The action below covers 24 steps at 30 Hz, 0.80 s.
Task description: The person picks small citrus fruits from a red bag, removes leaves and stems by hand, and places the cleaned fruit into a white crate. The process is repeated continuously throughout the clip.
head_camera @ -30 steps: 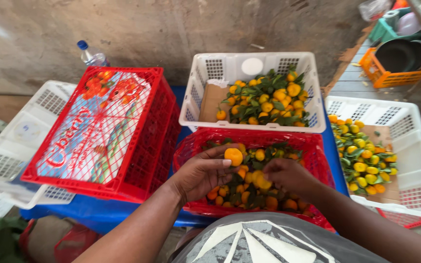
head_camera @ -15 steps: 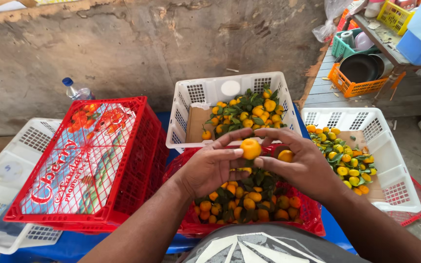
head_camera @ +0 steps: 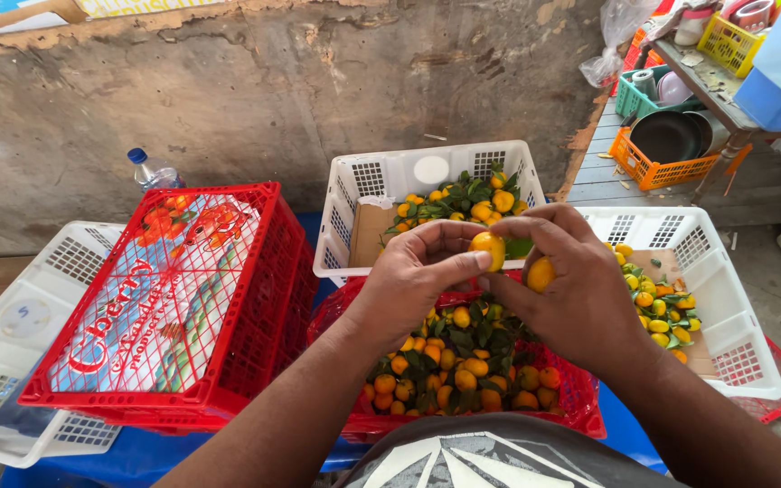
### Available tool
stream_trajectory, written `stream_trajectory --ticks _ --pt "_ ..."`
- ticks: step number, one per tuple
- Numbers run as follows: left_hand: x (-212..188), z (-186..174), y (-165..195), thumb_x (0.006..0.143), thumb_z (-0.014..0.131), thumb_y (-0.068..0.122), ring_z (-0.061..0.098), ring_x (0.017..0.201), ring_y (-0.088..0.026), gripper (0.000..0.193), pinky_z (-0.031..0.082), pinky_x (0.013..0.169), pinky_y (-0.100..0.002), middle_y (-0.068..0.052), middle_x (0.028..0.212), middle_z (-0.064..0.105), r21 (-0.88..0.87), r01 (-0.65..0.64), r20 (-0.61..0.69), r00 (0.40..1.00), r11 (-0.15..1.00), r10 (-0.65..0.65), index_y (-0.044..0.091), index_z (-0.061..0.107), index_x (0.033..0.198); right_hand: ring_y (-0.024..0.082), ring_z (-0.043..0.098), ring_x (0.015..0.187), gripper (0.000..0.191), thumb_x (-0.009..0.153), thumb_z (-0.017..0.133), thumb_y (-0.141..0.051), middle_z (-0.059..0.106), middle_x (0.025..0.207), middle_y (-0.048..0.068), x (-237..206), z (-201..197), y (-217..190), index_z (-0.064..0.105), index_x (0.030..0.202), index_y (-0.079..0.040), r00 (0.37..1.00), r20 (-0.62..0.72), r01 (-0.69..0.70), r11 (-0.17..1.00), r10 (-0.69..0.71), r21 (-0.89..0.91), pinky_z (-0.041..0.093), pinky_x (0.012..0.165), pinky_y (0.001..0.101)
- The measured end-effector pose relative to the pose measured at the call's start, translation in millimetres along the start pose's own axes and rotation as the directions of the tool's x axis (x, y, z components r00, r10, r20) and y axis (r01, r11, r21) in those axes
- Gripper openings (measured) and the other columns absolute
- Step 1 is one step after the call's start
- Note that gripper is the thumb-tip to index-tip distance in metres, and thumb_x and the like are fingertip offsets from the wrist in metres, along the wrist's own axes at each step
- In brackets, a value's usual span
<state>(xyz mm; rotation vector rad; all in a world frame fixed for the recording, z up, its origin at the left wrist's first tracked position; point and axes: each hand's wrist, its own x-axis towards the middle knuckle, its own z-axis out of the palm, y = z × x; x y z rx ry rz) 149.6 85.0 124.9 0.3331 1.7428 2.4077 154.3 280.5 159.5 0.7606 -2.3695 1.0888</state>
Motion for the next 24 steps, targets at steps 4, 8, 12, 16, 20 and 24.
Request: stream_trajectory --ticks 4,8,12,16,20,24 --pt "-7 3 3 0.096 0.070 0.013 0.071 0.098 -0.015 0.035 0.060 0.089 -0.031 -0.009 0.113 0.072 -0.151 0.047 0.017 0.999 0.987 -0.045 -0.002 0.067 0.127 0.026 0.072 0.101 0.050 0.073 0.086 -0.017 0.067 0.118 0.014 -4 -2 -6 0.071 0.121 -0.007 1.000 0.000 -0.017 1.000 0.017 0.025 0.058 0.084 0.0362" --pt "-11 6 3 0.100 0.068 0.013 0.071 0.099 -0.018 0.034 0.059 0.091 -0.033 -0.013 0.115 0.071 -0.225 0.103 0.000 0.994 0.969 -0.106 -0.005 0.066 0.130 0.027 0.072 0.100 0.050 0.074 0.087 -0.017 0.066 0.115 0.012 -12 0 0 0.071 0.120 -0.008 0.998 0.014 -0.063 0.990 0.061 0.129 0.058 0.084 0.0367" --pt "-16 -2 0 0.102 0.054 0.017 0.073 0.104 -0.023 0.035 0.060 0.092 -0.036 -0.017 0.117 0.072 -0.463 0.135 0.066 0.991 0.876 -0.117 0.001 0.060 0.133 0.027 0.069 0.093 0.045 0.081 0.071 -0.007 0.067 0.113 0.012 -11 0 20 0.061 0.124 -0.001 0.860 0.207 -0.410 0.387 0.467 0.826 0.060 0.080 0.0373" --pt "-14 -10 -8 0.107 0.045 0.023 0.073 0.102 -0.025 0.037 0.058 0.088 -0.034 -0.019 0.118 0.072 -0.516 0.200 -0.031 0.967 0.833 -0.251 0.001 0.059 0.132 0.027 0.070 0.102 0.036 0.090 0.055 0.005 0.065 0.111 0.016 -4 -3 40 0.052 0.126 0.003 0.686 0.409 -0.468 -0.066 0.602 0.881 0.063 0.090 0.0332" --pt "-14 -15 -11 0.104 0.048 0.033 0.071 0.088 -0.023 0.041 0.058 0.077 -0.032 -0.017 0.109 0.072 -0.594 0.272 -0.047 0.928 0.757 -0.371 -0.001 0.062 0.122 0.026 0.075 0.100 0.039 0.102 0.051 -0.023 0.071 0.114 0.017 -7 -4 49 0.057 0.125 0.008 0.594 0.533 -0.484 -0.261 0.603 0.835 0.058 0.081 0.0303" --pt "-17 -11 -5 0.096 0.056 0.053 0.065 0.069 -0.018 0.053 0.053 0.059 -0.028 -0.009 0.084 0.066 -0.536 0.343 -0.077 0.890 0.771 -0.449 0.002 0.066 0.110 0.019 0.072 0.086 0.048 0.108 0.049 -0.038 0.072 0.106 0.013 -14 -7 56 0.061 0.125 0.005 0.682 0.597 -0.489 -0.345 0.421 0.801 0.058 0.069 0.0276"
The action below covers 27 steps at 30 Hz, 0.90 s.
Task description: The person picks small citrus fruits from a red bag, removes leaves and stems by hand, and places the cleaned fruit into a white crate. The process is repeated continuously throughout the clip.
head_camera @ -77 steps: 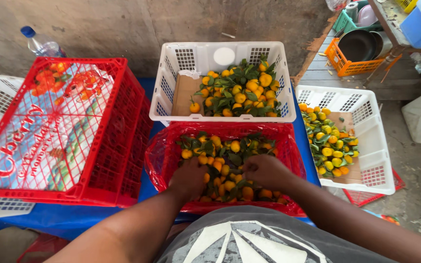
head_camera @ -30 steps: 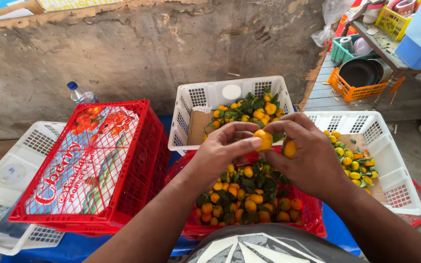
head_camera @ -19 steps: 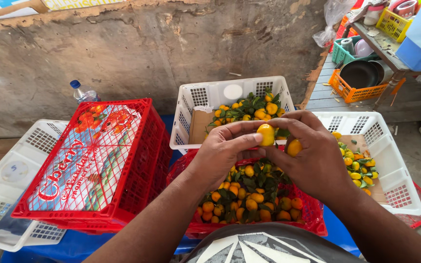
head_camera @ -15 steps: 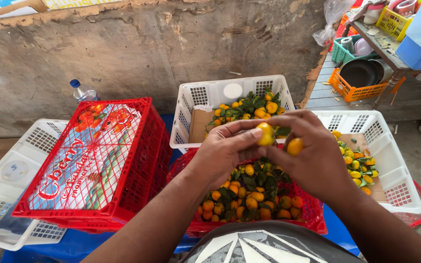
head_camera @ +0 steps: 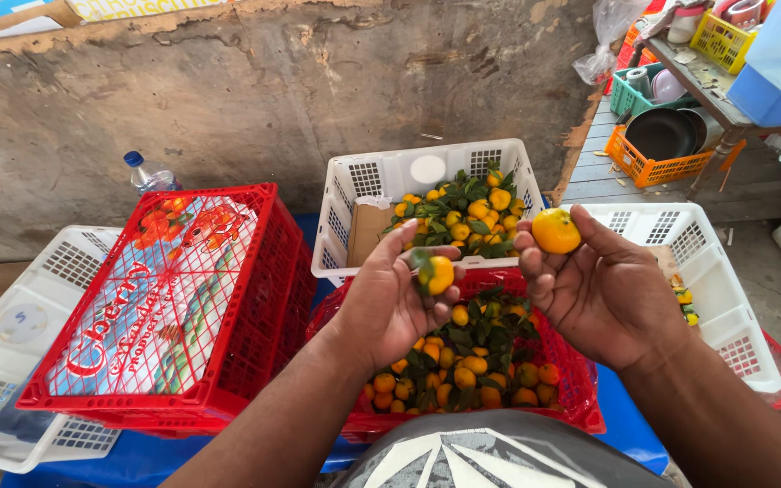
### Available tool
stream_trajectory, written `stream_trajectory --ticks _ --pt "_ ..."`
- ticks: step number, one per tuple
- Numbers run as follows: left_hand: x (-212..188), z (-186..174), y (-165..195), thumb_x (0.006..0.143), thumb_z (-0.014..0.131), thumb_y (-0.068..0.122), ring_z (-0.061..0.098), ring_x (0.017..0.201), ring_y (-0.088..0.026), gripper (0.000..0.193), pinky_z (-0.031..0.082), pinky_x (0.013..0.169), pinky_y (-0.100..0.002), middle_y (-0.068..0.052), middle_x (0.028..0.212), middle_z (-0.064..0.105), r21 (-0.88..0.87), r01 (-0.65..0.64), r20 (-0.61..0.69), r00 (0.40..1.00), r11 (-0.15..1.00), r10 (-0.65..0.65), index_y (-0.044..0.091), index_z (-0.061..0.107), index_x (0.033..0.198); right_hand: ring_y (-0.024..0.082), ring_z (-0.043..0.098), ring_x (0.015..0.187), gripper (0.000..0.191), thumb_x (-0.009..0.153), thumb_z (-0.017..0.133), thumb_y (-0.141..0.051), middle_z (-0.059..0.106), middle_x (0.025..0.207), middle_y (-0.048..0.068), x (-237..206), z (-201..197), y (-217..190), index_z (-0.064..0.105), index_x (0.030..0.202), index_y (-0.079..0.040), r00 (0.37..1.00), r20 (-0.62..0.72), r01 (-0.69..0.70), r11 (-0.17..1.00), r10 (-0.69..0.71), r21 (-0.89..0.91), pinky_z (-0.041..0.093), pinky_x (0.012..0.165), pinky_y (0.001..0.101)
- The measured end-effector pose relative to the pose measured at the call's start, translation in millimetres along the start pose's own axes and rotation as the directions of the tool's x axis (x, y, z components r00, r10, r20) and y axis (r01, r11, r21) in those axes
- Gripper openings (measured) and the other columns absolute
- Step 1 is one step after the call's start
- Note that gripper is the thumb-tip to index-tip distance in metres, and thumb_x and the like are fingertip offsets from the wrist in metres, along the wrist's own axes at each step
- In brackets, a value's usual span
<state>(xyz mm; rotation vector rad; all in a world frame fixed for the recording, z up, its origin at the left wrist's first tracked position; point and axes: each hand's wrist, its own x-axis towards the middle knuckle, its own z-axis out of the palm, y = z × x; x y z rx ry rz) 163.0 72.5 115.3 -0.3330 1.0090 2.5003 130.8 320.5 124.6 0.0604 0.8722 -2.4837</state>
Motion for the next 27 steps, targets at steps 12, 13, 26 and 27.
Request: stream_trajectory --ticks 12,13,26,27 --pt "-12 49 -10 0.081 0.087 0.029 0.068 0.093 -0.018 0.046 0.056 0.084 -0.031 -0.008 0.101 0.061 0.809 -0.586 0.444 0.650 0.035 0.616 0.003 0.074 0.116 0.017 0.061 0.060 0.055 0.108 0.040 -0.045 0.067 0.074 0.009 -3 21 10 0.068 0.104 0.002 0.999 -0.013 0.021 0.837 -0.033 -0.547 0.048 0.054 0.0325" --pt "-13 50 -12 0.081 0.086 0.028 0.068 0.095 -0.018 0.045 0.056 0.086 -0.032 -0.008 0.102 0.062 0.805 -0.591 0.447 0.658 0.047 0.606 0.004 0.074 0.118 0.017 0.061 0.060 0.056 0.107 0.039 -0.045 0.066 0.073 0.009 -5 22 9 0.069 0.103 0.002 1.000 -0.008 0.017 0.827 -0.026 -0.561 0.047 0.053 0.0323" --pt "6 34 -19 0.098 0.063 0.047 0.056 0.067 -0.009 0.042 0.044 0.057 -0.022 -0.002 0.085 0.066 0.477 -0.232 0.088 0.972 0.848 0.217 0.007 0.071 0.103 0.018 0.067 0.078 0.038 0.101 0.055 -0.026 0.073 0.095 0.007 -10 18 7 0.068 0.123 0.002 0.963 0.002 0.189 0.674 -0.268 -0.715 0.055 0.071 0.0325" --pt "7 31 -21 0.099 0.062 0.048 0.056 0.064 -0.008 0.042 0.042 0.053 -0.022 -0.002 0.082 0.065 0.439 -0.207 0.087 0.978 0.874 0.188 0.007 0.071 0.102 0.015 0.069 0.085 0.038 0.094 0.062 -0.017 0.072 0.101 0.003 -14 18 8 0.066 0.128 -0.002 0.962 0.056 0.219 0.637 -0.266 -0.739 0.056 0.075 0.0299"
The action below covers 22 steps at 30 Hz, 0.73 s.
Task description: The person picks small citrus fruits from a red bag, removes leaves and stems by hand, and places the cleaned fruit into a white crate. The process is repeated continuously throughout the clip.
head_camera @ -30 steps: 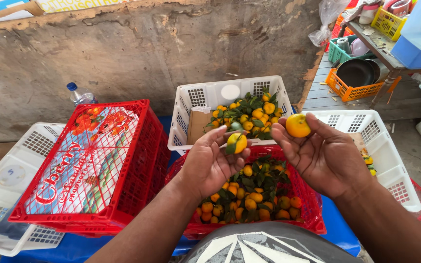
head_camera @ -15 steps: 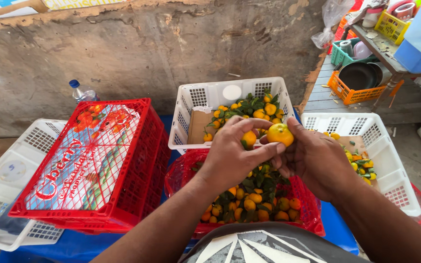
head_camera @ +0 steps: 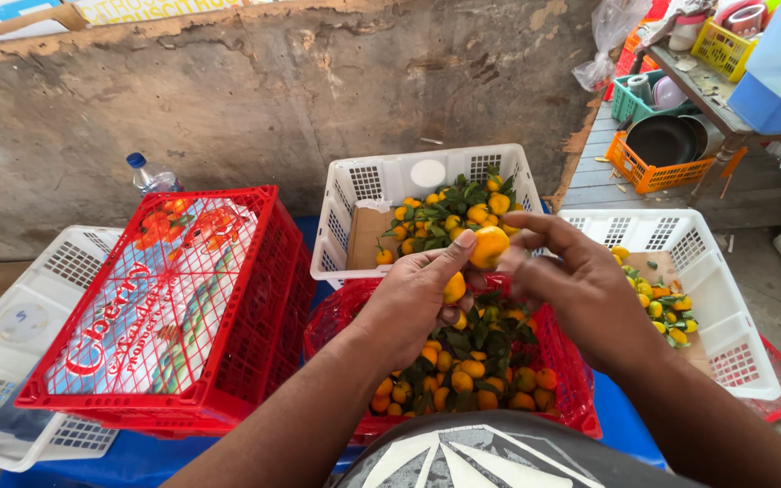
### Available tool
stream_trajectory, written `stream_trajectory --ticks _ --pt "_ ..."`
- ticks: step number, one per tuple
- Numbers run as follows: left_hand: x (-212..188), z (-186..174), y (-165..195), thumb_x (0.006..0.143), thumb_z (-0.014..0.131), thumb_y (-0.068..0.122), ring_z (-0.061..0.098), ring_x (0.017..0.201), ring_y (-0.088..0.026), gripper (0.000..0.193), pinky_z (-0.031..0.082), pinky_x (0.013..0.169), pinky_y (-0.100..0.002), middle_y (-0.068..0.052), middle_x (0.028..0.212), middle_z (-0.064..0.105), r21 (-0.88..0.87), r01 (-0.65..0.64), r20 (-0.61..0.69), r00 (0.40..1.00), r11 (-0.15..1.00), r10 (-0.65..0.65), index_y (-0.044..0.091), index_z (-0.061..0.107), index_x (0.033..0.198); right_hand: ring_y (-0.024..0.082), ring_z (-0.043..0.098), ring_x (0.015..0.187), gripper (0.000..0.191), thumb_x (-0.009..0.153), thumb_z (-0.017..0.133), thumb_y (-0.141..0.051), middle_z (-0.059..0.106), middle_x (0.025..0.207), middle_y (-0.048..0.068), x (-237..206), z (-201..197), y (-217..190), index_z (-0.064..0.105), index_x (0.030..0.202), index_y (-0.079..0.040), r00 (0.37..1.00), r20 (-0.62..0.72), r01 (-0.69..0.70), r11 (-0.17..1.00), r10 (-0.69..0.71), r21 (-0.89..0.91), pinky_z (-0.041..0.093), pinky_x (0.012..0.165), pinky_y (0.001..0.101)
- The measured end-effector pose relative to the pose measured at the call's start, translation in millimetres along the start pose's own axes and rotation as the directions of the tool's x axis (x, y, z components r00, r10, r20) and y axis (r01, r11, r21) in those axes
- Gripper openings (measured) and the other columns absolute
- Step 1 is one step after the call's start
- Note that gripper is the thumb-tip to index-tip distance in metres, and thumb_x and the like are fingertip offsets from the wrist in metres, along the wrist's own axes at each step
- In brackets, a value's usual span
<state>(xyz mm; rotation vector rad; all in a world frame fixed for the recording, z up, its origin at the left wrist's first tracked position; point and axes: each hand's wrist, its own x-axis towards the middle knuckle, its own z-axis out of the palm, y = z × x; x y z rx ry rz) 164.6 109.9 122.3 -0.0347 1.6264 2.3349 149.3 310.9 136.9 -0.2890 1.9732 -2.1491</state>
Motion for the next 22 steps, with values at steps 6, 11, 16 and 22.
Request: stream_trajectory --ticks 6,11,16,22 --pt "2 -8 -9 0.101 0.050 0.063 0.058 0.064 -0.010 0.062 0.045 0.052 -0.023 -0.003 0.085 0.064 -0.197 0.216 -0.006 0.975 0.956 -0.221 0.004 0.062 0.115 0.012 0.070 0.092 0.045 0.086 0.072 -0.003 0.076 0.103 0.007 0 8 6 0.065 0.131 -0.002 0.995 0.018 0.100 0.987 -0.099 -0.126 0.056 0.081 0.0271" --pt "-3 -16 3 0.099 0.039 0.071 0.068 0.083 -0.024 0.078 0.058 0.072 -0.036 -0.015 0.099 0.067 -0.493 0.270 0.099 0.962 0.827 -0.255 -0.001 0.057 0.123 0.016 0.070 0.094 0.047 0.085 0.071 -0.007 0.075 0.109 0.008 5 -4 16 0.065 0.131 0.000 0.997 0.054 0.038 0.974 -0.051 0.224 0.057 0.079 0.0315" --pt "-1 -18 8 0.098 0.034 0.070 0.070 0.107 -0.033 0.082 0.056 0.095 -0.046 -0.023 0.118 0.067 -0.568 0.275 0.114 0.960 0.776 -0.257 -0.004 0.053 0.127 0.021 0.065 0.091 0.051 0.080 0.073 -0.020 0.069 0.099 0.011 17 -7 22 0.068 0.125 0.005 0.981 0.021 -0.191 0.949 0.192 0.250 0.051 0.079 0.0362" --pt "10 -30 -11 0.103 0.033 0.072 0.068 0.110 -0.031 0.092 0.052 0.105 -0.049 -0.022 0.125 0.066 -0.502 0.310 0.261 0.944 0.807 -0.200 -0.009 0.047 0.145 0.020 0.068 0.102 0.051 0.074 0.083 -0.026 0.065 0.113 0.008 13 18 22 0.074 0.124 -0.017 0.992 0.096 0.128 0.730 -0.086 -0.671 0.053 0.096 0.0345"
